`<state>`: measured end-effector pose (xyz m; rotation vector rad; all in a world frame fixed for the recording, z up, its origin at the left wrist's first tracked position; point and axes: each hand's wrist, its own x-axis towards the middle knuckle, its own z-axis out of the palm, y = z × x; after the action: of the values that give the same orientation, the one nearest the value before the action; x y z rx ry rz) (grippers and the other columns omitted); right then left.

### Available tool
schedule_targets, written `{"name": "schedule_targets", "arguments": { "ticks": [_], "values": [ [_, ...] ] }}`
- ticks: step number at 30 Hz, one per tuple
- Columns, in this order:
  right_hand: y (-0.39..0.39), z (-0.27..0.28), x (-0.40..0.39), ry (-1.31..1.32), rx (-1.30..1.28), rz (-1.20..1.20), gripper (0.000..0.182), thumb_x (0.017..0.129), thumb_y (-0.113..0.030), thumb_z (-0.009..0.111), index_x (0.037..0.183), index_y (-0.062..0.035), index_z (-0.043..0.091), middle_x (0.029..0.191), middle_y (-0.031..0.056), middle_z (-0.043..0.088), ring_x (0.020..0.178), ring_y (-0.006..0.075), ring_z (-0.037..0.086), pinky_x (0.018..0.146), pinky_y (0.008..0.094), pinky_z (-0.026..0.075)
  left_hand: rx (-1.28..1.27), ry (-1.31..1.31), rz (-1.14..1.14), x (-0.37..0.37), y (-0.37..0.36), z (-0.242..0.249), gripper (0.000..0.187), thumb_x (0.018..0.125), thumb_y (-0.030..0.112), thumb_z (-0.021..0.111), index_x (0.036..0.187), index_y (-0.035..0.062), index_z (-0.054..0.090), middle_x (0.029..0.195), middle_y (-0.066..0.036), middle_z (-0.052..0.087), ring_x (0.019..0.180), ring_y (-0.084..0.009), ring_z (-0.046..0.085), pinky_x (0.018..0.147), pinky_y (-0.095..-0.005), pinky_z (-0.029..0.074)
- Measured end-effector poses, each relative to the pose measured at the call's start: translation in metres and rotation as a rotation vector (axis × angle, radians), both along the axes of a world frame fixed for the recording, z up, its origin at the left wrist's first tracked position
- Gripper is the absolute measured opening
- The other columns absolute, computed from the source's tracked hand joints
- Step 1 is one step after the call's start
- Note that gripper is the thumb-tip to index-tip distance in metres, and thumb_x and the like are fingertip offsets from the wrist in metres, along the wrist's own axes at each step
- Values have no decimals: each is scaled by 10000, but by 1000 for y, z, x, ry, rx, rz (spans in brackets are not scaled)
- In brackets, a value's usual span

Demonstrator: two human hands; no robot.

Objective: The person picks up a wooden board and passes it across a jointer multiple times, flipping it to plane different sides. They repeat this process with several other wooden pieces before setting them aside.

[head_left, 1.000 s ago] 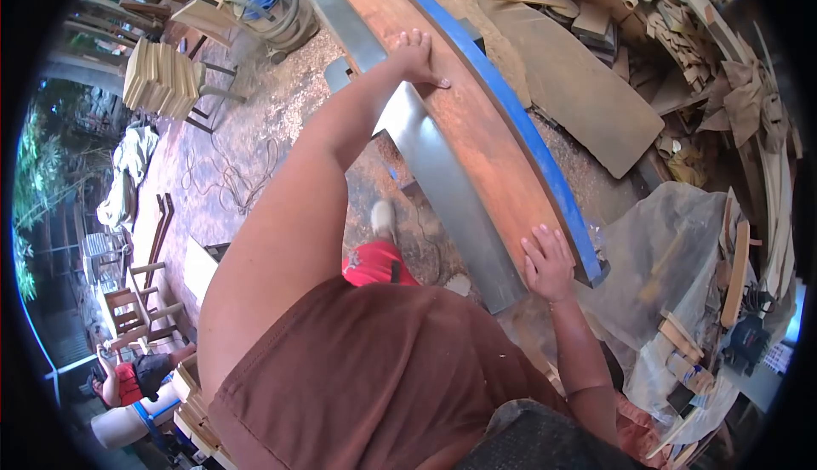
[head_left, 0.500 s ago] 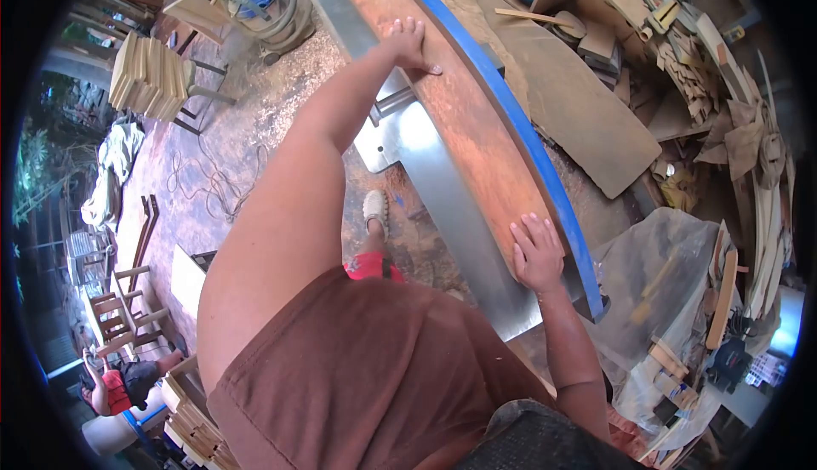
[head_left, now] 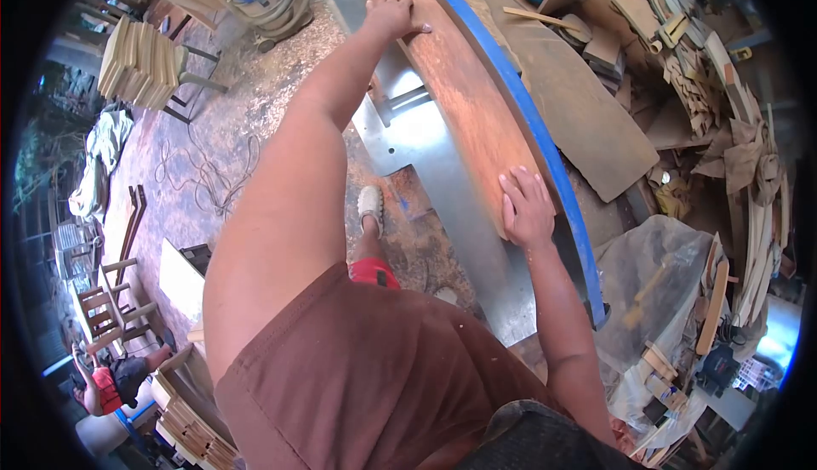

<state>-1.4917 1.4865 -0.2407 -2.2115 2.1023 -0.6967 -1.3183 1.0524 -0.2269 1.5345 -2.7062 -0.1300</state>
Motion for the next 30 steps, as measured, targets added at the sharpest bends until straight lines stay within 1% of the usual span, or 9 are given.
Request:
{"name": "schedule_targets", "arguments": {
  "ticks": [2, 5, 9, 11, 15, 19, 24, 28, 30],
  "values": [
    [-15, -2, 3, -7, -25, -6, 322, 837, -120, 633, 1157, -119, 672, 1255, 113, 588, 1239, 296, 528, 1084, 456, 379, -120, -14, 32, 2, 2, -9, 641, 810, 637, 631, 1244, 164, 638, 1331, -134, 557, 1298, -320, 456, 1033, -539, 331],
    [-35, -4, 8, 11, -55, -3, 312, 839, -125, 637, 1149, -118, 674, 1246, 109, 591, 1235, 292, 530, 1079, 448, 384, -150, 177, 50, 7, 10, -29, 502, 883, 544, 589, 1197, 161, 669, 1307, -130, 577, 1261, -314, 491, 1026, -527, 332],
    [-60, -5, 13, 14, -72, 11, 309, 847, -130, 631, 1154, -115, 671, 1244, 108, 589, 1230, 292, 530, 1078, 443, 385, -197, 360, 39, 21, 36, -43, 452, 892, 491, 600, 1205, 171, 665, 1331, -157, 558, 1242, -322, 513, 1059, -515, 312],
    [-74, -7, 15, 22, -79, 14, 301, 884, -131, 594, 1178, -118, 656, 1263, 116, 579, 1236, 292, 524, 1086, 448, 380, -236, 642, 69, 38, 61, -47, 429, 896, 418, 619, 1232, 152, 644, 1367, -155, 529, 1296, -314, 458, 1124, -542, 244],
    [-106, -10, 20, 34, -94, 35, 300, 891, -135, 587, 1183, -115, 652, 1256, 118, 579, 1227, 292, 525, 1084, 444, 381, -184, 867, 185, 115, 131, -50, 386, 867, 275, 680, 1210, 101, 640, 1386, -209, 501, 1303, -370, 448, 1098, -467, 328],
    [-137, -16, 23, 33, -107, 49, 312, 893, -151, 587, 1197, -117, 650, 1255, 115, 578, 1232, 285, 516, 1093, 438, 368, -214, 771, 283, 213, 218, -82, 402, 892, 252, 649, 1227, 36, 593, 1348, -241, 520, 1281, -406, 462, 1089, -460, 347],
    [-174, -21, 29, 28, -158, 76, 306, 895, -161, 586, 1190, -111, 651, 1235, 117, 582, 1222, 283, 520, 1080, 444, 375, 67, 542, 513, 320, 333, -155, 416, 907, 286, 641, 1224, 23, 581, 1311, -266, 528, 1250, -430, 474, 1071, -476, 364],
    [-203, -20, 36, 30, -192, 86, 291, 889, -157, 600, 1171, -104, 653, 1213, 125, 589, 1196, 292, 530, 1046, 424, 403, 233, 405, 576, 365, 409, -190, 431, 916, 319, 636, 1218, 16, 581, 1231, -247, 586, 1191, -404, 535, 1024, -454, 413],
    [-217, -23, 38, 45, -202, 105, 286, 889, -159, 603, 1165, -99, 654, 1207, 126, 592, 1181, 300, 535, 1032, 417, 413, 418, 278, 731, 378, 435, -203, 471, 915, 379, 626, 1210, 14, 589, 1194, -255, 608, 1162, -411, 557, 1000, -458, 433]
  ]
}}
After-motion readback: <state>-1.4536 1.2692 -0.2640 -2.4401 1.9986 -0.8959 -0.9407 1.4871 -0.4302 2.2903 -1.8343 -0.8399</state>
